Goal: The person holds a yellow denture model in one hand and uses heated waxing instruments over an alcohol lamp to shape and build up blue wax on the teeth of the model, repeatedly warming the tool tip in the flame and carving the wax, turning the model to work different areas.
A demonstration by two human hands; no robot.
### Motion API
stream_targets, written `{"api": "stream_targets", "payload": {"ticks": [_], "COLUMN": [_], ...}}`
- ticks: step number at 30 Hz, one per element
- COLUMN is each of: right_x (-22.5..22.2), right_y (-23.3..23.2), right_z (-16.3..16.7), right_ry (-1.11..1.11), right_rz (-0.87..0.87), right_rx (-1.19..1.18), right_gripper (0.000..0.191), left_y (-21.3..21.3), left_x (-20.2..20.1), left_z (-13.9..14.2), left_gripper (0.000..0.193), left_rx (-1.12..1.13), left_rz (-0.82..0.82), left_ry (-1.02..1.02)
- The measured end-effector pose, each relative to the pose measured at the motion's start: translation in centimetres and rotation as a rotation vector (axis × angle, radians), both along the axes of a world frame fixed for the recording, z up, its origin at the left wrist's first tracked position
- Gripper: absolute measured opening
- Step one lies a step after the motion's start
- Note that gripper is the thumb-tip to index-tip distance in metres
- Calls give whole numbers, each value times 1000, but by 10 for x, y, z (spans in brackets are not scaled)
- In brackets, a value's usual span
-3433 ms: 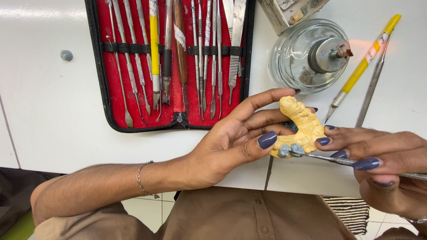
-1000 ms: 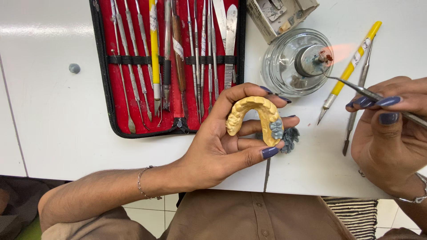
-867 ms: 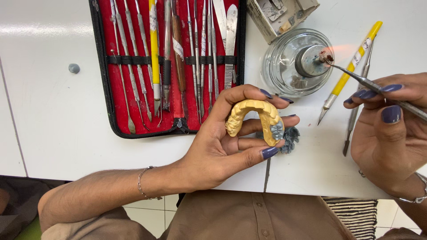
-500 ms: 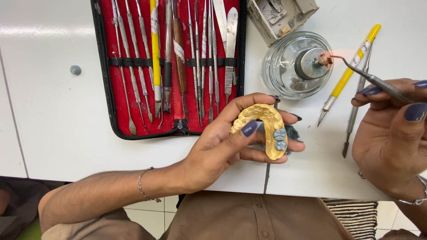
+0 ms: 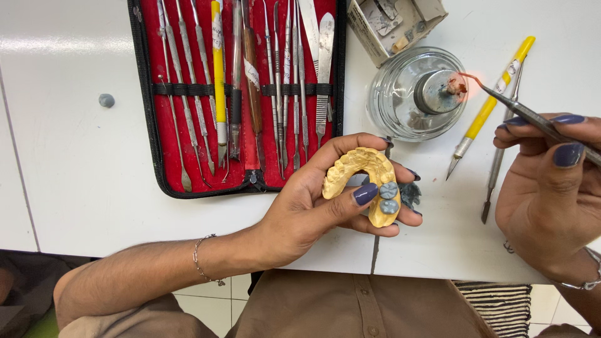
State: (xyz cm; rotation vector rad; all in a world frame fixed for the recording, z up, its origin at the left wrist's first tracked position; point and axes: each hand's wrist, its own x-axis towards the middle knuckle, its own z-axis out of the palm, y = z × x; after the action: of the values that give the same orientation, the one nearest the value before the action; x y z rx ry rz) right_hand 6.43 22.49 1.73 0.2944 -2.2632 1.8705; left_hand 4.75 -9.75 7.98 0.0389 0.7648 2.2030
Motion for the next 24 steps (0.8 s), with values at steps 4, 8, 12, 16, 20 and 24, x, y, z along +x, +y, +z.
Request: {"api": "stream_targets", "payload": {"ticks": [4, 8, 12, 16, 20, 24], "right_x": [0, 0, -1, -2, -4, -4], "right_y": [2, 4, 6, 6, 3, -3], "right_z": [1, 3, 4, 4, 6, 18], "right_ry": [-2, -5, -11, -17, -20, -108], "right_rz": [8, 24, 32, 45, 56, 44], "right_rx": [-4, -2, -5, -20, -53, -165], "right_gripper": [18, 19, 19, 20, 21, 22], "left_y": [1, -2, 1, -2, -2, -5], "left_x": [-2, -3, -1, 1, 4, 5], "left_z": [-3, -5, -6, -6, -7, -8], "left_gripper": [51, 50, 49, 46, 41, 36], "left_rx": [39, 16, 36, 30, 25, -5], "left_rz": [18, 9, 12, 19, 30, 58], "left_ry": [-42, -37, -35, 27, 79, 157]}}
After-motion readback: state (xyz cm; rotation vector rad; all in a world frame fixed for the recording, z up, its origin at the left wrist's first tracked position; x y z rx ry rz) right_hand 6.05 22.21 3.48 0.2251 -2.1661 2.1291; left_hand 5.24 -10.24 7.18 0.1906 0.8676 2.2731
